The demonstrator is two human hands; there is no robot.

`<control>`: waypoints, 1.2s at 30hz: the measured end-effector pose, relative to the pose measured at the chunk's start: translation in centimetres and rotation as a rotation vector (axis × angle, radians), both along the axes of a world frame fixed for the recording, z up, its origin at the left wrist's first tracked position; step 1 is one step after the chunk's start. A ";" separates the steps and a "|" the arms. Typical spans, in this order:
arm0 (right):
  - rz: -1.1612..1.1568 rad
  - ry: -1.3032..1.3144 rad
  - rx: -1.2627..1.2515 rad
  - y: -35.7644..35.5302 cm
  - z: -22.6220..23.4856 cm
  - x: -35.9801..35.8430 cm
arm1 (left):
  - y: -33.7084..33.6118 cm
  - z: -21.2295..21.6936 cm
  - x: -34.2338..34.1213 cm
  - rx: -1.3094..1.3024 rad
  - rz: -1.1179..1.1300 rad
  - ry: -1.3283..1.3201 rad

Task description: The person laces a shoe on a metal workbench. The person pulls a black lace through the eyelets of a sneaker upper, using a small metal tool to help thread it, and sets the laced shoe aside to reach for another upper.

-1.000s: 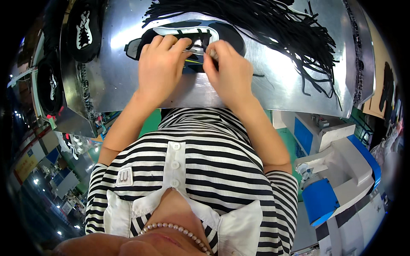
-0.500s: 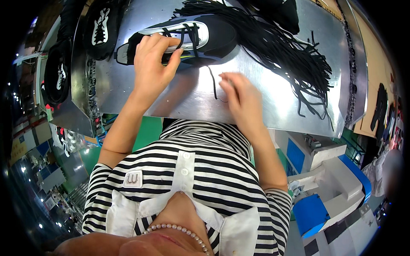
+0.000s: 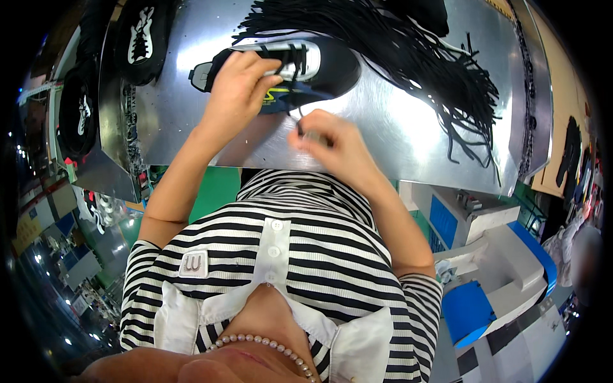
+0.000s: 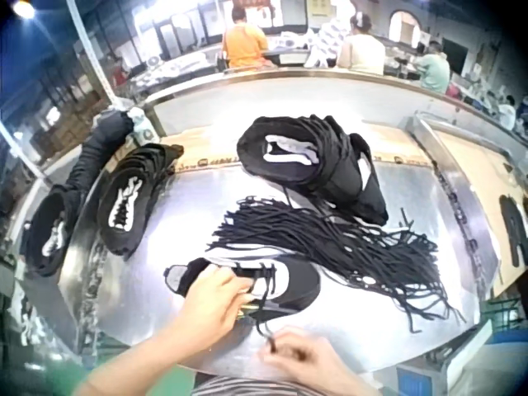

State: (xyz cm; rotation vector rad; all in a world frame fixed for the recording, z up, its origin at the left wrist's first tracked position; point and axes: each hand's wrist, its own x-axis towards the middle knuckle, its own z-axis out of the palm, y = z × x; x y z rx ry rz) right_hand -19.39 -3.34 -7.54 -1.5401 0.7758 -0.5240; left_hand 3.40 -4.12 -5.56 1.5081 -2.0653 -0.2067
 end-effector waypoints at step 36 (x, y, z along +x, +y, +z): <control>-0.400 0.103 -0.183 -1.7 -1.7 2.5 | -0.7 -1.3 -1.2 0.042 0.078 0.031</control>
